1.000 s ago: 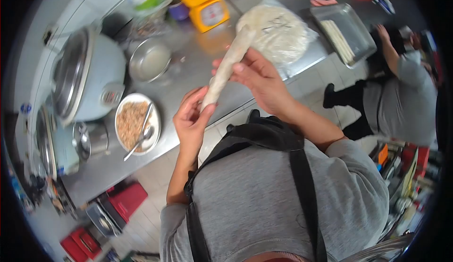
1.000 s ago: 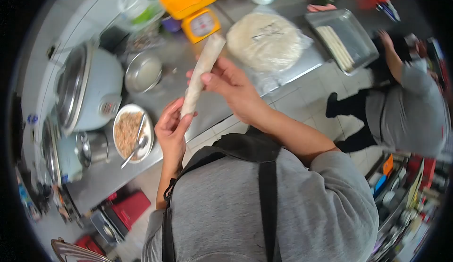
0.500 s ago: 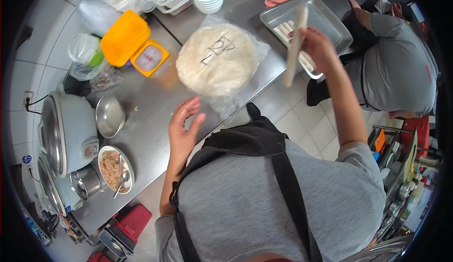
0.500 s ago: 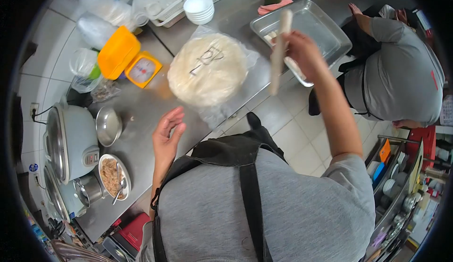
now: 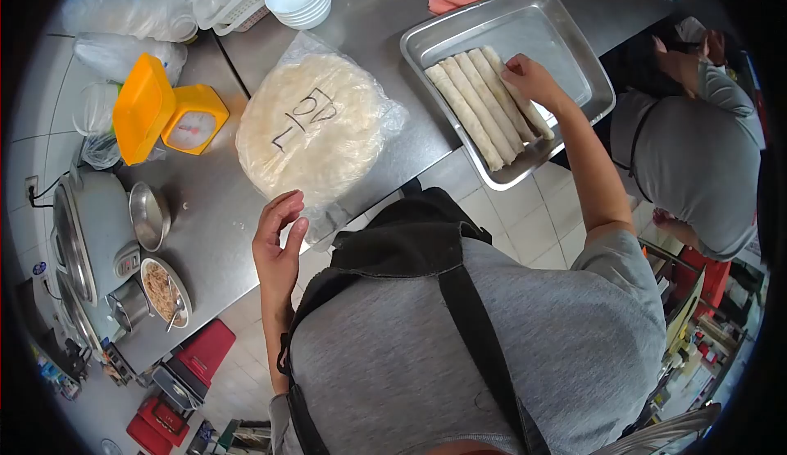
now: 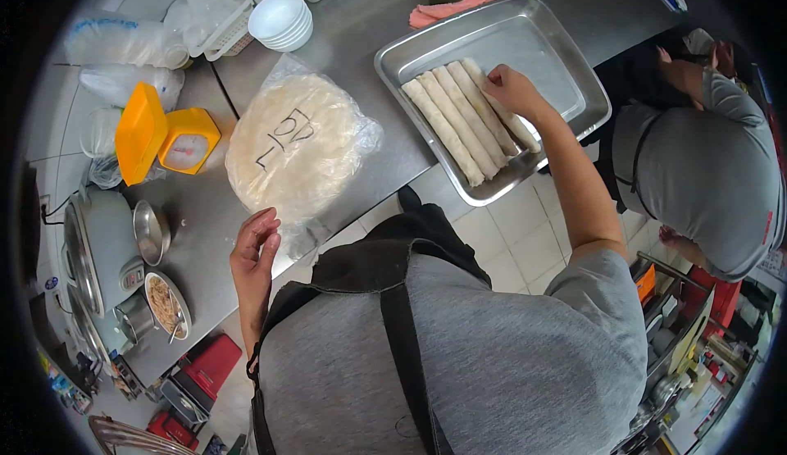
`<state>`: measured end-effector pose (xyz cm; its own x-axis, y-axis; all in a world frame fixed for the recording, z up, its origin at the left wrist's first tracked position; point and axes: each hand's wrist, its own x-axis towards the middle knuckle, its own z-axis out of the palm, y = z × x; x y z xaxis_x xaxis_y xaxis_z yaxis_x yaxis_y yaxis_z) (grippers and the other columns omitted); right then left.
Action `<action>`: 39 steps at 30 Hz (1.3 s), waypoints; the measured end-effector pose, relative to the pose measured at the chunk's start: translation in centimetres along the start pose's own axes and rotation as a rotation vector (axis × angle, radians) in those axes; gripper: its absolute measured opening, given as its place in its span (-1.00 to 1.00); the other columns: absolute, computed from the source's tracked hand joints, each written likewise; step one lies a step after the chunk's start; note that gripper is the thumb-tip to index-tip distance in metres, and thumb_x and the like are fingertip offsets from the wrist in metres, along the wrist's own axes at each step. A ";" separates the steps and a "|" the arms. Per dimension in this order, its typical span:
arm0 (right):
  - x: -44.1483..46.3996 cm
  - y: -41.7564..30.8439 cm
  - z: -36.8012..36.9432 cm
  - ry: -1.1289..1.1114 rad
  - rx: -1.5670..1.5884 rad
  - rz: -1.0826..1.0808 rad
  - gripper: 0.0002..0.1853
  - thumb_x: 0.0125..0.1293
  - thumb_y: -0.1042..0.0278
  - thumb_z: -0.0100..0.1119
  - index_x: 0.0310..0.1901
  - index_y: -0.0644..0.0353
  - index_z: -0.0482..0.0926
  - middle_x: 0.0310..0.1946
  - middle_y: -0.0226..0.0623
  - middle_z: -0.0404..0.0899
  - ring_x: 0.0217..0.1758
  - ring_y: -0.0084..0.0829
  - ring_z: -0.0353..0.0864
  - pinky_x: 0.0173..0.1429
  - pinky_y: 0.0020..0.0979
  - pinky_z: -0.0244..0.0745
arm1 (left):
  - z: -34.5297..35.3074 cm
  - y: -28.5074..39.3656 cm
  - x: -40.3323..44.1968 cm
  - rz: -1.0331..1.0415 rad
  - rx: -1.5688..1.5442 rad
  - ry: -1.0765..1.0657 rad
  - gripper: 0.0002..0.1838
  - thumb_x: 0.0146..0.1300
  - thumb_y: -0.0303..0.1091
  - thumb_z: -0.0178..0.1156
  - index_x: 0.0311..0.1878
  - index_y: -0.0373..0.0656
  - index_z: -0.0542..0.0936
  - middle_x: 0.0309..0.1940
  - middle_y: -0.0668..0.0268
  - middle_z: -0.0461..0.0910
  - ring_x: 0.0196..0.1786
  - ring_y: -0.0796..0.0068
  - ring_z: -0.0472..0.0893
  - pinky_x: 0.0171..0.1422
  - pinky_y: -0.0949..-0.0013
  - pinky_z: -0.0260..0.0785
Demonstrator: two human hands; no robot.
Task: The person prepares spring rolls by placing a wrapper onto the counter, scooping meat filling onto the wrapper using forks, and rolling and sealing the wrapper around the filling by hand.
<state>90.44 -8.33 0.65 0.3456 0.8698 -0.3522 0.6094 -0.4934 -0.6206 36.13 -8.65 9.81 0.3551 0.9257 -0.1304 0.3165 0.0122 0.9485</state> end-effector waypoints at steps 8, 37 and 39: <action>-4.1 0.5 -2.0 -0.013 -0.248 -0.088 -0.52 0.25 0.23 0.36 0.16 0.25 0.56 -0.15 -0.02 0.73 -0.02 -0.10 0.73 0.10 -0.17 0.59 | 1.0 1.6 0.6 -0.001 0.061 0.021 -0.68 0.40 -0.53 0.29 0.20 -0.22 0.67 0.27 0.15 0.60 0.25 0.34 0.61 0.36 0.29 0.45; -3.9 -7.4 1.4 0.361 -0.093 -0.598 -0.52 0.28 0.58 0.28 0.25 0.14 0.58 0.10 -0.10 0.61 0.22 -0.04 0.55 0.29 -0.14 0.48 | -0.4 2.0 -1.2 0.078 0.280 0.179 -0.68 0.33 -0.57 0.32 0.15 -0.23 0.71 0.11 0.13 0.70 0.14 0.29 0.67 0.28 0.31 0.48; -4.7 -11.3 3.8 0.387 -0.015 -0.720 -0.53 0.29 0.56 0.28 0.25 0.15 0.58 0.13 -0.10 0.61 0.25 -0.01 0.52 0.34 -0.13 0.44 | -1.0 0.7 -0.6 0.099 0.309 0.252 -0.69 0.33 -0.59 0.31 0.12 -0.24 0.71 0.09 0.13 0.71 0.13 0.29 0.67 0.25 0.32 0.50</action>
<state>79.21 -6.88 6.60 0.0857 0.9135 0.3976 0.7848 0.1839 -0.5918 35.24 -8.78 10.84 0.1826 0.9808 0.0687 0.5546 -0.1605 0.8165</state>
